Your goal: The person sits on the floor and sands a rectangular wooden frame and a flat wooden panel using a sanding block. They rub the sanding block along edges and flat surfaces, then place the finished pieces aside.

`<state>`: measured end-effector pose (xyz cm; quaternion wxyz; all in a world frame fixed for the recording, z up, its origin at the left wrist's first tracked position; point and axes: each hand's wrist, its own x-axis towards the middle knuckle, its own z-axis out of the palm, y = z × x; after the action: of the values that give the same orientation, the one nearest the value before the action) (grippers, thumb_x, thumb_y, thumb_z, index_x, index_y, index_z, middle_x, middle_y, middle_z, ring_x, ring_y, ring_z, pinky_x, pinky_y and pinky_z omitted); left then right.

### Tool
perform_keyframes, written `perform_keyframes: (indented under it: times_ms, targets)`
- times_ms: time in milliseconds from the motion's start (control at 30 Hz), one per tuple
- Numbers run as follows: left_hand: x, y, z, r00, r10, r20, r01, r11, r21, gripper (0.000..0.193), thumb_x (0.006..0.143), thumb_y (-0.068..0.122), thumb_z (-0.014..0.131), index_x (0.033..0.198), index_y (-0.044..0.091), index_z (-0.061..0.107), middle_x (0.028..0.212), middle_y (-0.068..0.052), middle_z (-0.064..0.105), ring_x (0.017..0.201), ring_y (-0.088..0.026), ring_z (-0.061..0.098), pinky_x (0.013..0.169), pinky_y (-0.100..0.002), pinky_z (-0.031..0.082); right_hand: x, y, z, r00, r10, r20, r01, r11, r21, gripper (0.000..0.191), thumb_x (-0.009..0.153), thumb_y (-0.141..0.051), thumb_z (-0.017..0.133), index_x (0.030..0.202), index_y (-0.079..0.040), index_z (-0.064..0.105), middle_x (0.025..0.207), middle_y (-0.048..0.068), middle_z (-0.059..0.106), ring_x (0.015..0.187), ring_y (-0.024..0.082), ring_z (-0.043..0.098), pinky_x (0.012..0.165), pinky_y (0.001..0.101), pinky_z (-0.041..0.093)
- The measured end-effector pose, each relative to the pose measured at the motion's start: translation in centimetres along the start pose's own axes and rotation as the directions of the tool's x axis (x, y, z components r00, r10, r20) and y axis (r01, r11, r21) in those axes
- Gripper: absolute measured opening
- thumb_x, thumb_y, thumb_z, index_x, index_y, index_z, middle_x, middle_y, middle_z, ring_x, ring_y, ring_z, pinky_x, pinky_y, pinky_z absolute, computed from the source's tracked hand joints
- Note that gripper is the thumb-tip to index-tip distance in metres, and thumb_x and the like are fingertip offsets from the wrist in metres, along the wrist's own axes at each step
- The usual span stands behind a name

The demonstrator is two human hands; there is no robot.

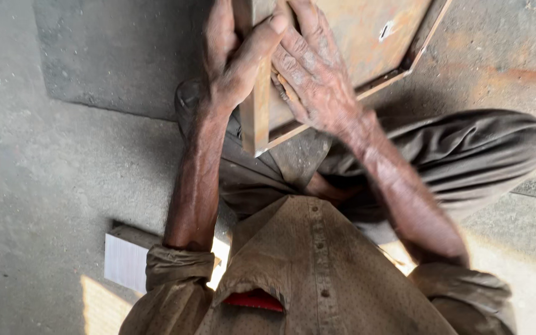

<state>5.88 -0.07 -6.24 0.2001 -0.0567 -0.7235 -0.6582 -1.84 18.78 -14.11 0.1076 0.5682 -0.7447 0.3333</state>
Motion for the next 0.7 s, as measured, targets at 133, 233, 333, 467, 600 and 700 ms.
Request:
perform_keyframes:
  times_ms: [133,233,333,467,600,700]
  targets:
    - [0.4,-0.9,-0.3,0.996,0.019,-0.092,-0.015,0.999,0.045,0.023,0.112,0.024,0.07,0.116,0.008,0.054,0.089,0.002,0.052,0.075,-0.009,0.052,0.067,-0.028,0.048,-2.3,-3.2,-0.2,0.956,-0.284,-0.079,0.294,0.907,0.301,0.071,0.104,-0.018,0.054,0.164,-0.017,0.017,0.178,0.007,0.007,0.167,0.029,0.009,0.137,0.0576,0.02]
    - [0.8,-1.9,-0.8,0.992,0.02,-0.123,-0.008,0.995,0.098,0.024,0.113,0.02,0.071,0.102,0.008,0.054,0.075,0.005,0.044,0.064,-0.008,0.042,0.06,-0.028,0.039,-4.4,-4.4,-1.1,0.926,-0.106,0.362,0.031,0.978,0.205,0.064,0.107,-0.025,0.062,0.162,-0.014,0.034,0.174,0.008,0.021,0.161,0.028,0.018,0.13,0.0557,0.027]
    - [0.8,-2.9,-0.6,0.996,0.06,-0.067,-0.057,0.997,0.053,0.026,0.114,0.022,0.07,0.097,0.009,0.055,0.071,0.005,0.04,0.059,-0.007,0.037,0.056,-0.027,0.034,-4.6,-3.7,-1.1,0.984,-0.102,0.147,0.091,0.993,0.08,0.064,0.11,-0.015,0.058,0.167,-0.015,0.032,0.175,0.005,0.019,0.163,0.025,0.014,0.136,0.056,0.025]
    - [0.6,-3.2,-0.3,0.997,0.052,-0.05,-0.05,0.998,0.047,0.024,0.114,0.023,0.07,0.1,0.009,0.056,0.075,0.003,0.043,0.063,-0.009,0.041,0.058,-0.028,0.038,-1.5,-1.2,-1.2,0.988,-0.071,0.136,0.082,0.993,-0.08,0.068,0.104,-0.019,0.065,0.166,-0.013,0.035,0.171,0.01,0.025,0.158,0.031,0.023,0.13,0.0568,0.025]
    - [0.8,-2.8,-0.3,0.998,0.037,-0.046,-0.034,0.998,0.051,0.021,0.113,0.022,0.07,0.105,0.008,0.057,0.081,0.001,0.047,0.069,-0.011,0.046,0.061,-0.031,0.042,2.0,-0.5,-4.1,0.991,0.075,0.107,-0.062,0.991,-0.122,0.067,0.11,-0.012,0.07,0.168,-0.013,0.038,0.174,0.007,0.031,0.162,0.028,0.032,0.133,0.0529,0.027]
    - [1.0,-2.4,-0.2,0.999,0.026,-0.038,-0.024,0.997,0.075,0.02,0.113,0.022,0.07,0.11,0.007,0.058,0.086,-0.001,0.05,0.073,-0.013,0.049,0.063,-0.032,0.046,2.5,-2.2,-5.9,0.992,0.088,0.093,-0.082,0.995,-0.06,0.063,0.111,-0.013,0.072,0.167,-0.015,0.043,0.172,0.008,0.037,0.162,0.029,0.035,0.135,0.0528,0.032]
